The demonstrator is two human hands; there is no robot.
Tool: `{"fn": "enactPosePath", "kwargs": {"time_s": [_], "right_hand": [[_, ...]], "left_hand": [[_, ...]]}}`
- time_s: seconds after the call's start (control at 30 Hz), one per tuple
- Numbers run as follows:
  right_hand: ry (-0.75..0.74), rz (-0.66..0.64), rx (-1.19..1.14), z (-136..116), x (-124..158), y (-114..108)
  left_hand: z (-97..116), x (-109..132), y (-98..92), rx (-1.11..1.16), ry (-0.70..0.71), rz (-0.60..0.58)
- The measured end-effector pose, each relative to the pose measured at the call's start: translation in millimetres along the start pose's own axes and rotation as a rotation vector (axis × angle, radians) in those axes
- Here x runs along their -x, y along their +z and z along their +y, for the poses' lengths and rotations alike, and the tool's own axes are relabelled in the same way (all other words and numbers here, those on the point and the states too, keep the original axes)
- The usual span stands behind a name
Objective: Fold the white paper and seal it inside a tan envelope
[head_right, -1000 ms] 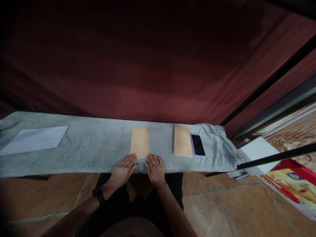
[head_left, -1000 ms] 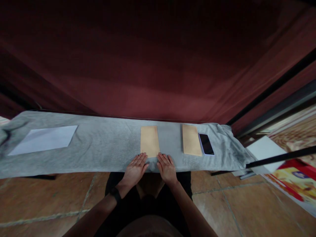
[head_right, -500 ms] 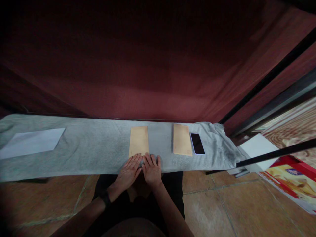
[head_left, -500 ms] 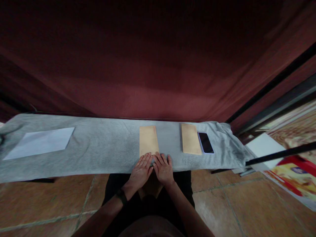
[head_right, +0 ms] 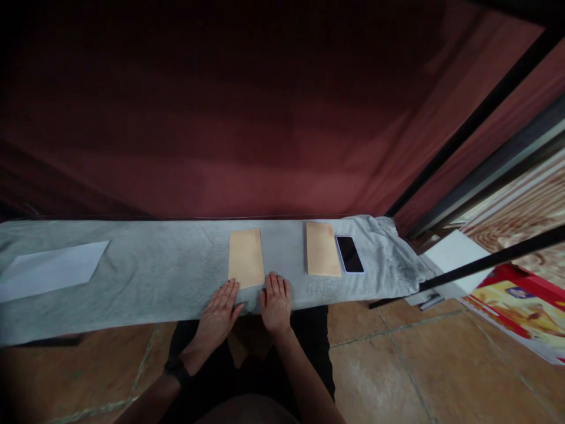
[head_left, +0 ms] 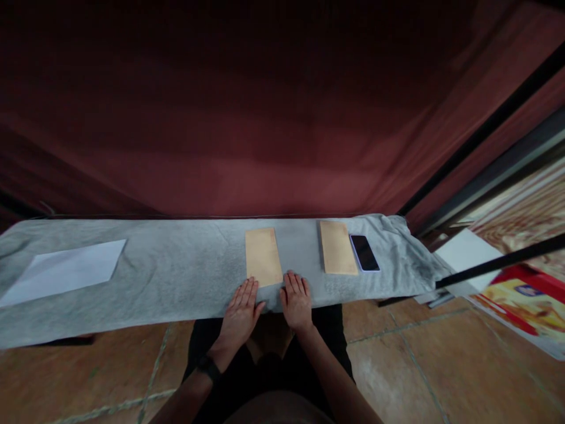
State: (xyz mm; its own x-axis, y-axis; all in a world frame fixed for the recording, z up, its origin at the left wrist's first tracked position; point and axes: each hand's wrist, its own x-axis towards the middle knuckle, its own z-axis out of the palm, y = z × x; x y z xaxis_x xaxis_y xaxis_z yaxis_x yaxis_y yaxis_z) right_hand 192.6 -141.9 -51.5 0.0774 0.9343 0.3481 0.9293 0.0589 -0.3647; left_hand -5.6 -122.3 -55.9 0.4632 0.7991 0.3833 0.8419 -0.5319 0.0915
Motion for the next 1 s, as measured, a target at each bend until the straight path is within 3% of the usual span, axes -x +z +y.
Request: {"fn": "enactPosePath", "kwargs": {"time_s": [0.2,0.33,0.47,0.57,0.67,0.77,0.87,1.0], "right_hand": [[0.063,0.017,-0.085,-13,-9,1],[0.215,0.039,-0.207,-23,-21,3],[0.485,0.086,-0.711,-27,-36,7],[0.648,0.016,-1.103,-34,-42,16],[0.735,-0.044,-1.252,-48,-42,27],[0.792,-0.012,-1.329,-56,-44,31],[0.816,0.067,-1.378,-44,-53,18],[0.762,0.244,-1.432,8,-69,-27]], "left_hand": [[-5,1,5.7,0.015,0.033,0.041],[-11,3,10.9,0.021,0.078,0.082],[-12,4,15.1,0.038,0.079,0.102],[-11,4,17.0,0.035,0.081,0.109],[-10,4,16.8,0.048,0.07,0.118],[-9,2,13.7,0.083,0.062,0.119],[-12,0,10.8,0.125,0.057,0.109],[-19,0,13.6,0.109,0.101,0.141]]}}
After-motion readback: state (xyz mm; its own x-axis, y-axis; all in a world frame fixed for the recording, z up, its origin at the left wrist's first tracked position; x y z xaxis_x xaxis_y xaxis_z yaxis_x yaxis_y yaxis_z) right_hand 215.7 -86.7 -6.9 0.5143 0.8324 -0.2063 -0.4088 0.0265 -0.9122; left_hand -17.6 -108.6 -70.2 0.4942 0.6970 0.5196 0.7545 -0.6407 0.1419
